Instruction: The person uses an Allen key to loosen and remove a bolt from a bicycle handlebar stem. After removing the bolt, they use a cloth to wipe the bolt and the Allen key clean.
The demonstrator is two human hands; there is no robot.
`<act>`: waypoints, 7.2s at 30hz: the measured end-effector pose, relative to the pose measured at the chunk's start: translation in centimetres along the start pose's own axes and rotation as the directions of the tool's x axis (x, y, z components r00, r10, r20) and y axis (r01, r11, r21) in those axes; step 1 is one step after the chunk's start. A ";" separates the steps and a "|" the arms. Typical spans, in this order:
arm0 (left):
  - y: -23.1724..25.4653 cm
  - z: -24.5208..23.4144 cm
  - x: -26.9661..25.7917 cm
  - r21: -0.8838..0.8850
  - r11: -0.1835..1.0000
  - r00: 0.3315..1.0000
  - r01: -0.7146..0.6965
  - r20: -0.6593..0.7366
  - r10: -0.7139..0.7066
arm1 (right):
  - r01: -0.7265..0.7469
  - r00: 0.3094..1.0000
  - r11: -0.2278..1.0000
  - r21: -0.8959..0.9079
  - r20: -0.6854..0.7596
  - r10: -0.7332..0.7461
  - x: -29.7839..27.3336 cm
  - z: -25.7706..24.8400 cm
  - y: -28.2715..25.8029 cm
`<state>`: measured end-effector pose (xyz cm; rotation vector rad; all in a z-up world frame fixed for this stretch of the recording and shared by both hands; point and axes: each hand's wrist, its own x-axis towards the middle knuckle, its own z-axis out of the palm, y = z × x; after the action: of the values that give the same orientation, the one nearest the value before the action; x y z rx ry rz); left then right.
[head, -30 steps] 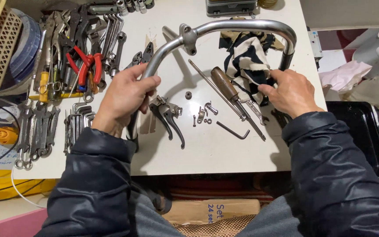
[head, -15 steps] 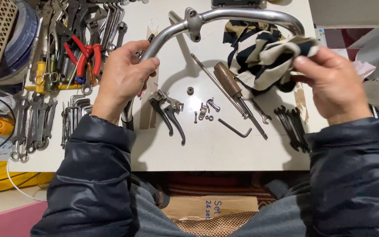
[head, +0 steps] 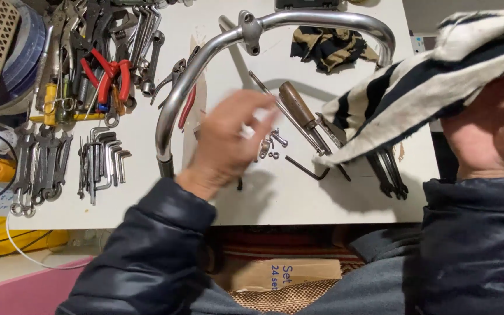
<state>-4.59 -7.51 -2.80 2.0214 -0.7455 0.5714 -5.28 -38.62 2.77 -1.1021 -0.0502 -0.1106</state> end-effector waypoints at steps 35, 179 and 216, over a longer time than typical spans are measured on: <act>1.4 8.2 -1.2 -0.201 0.694 0.705 0.691 0.401 -0.585 | 0.049 0.951 0.947 -0.317 -0.275 -0.142 -2.2 -0.7 1.9; 3.9 4.8 -5.1 -0.618 0.251 0.587 0.745 0.429 -0.687 | -0.166 0.984 0.956 -0.240 0.026 0.177 -6.0 7.0 8.0; 4.4 3.0 -4.2 -0.679 -0.078 0.518 0.730 0.624 -0.585 | -0.080 0.997 0.993 -0.086 -0.026 0.078 -4.6 10.9 7.9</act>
<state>-10.30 -10.82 -4.47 0.9919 0.0793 -0.5872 -8.84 -25.01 0.24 -1.1878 0.0189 -0.0545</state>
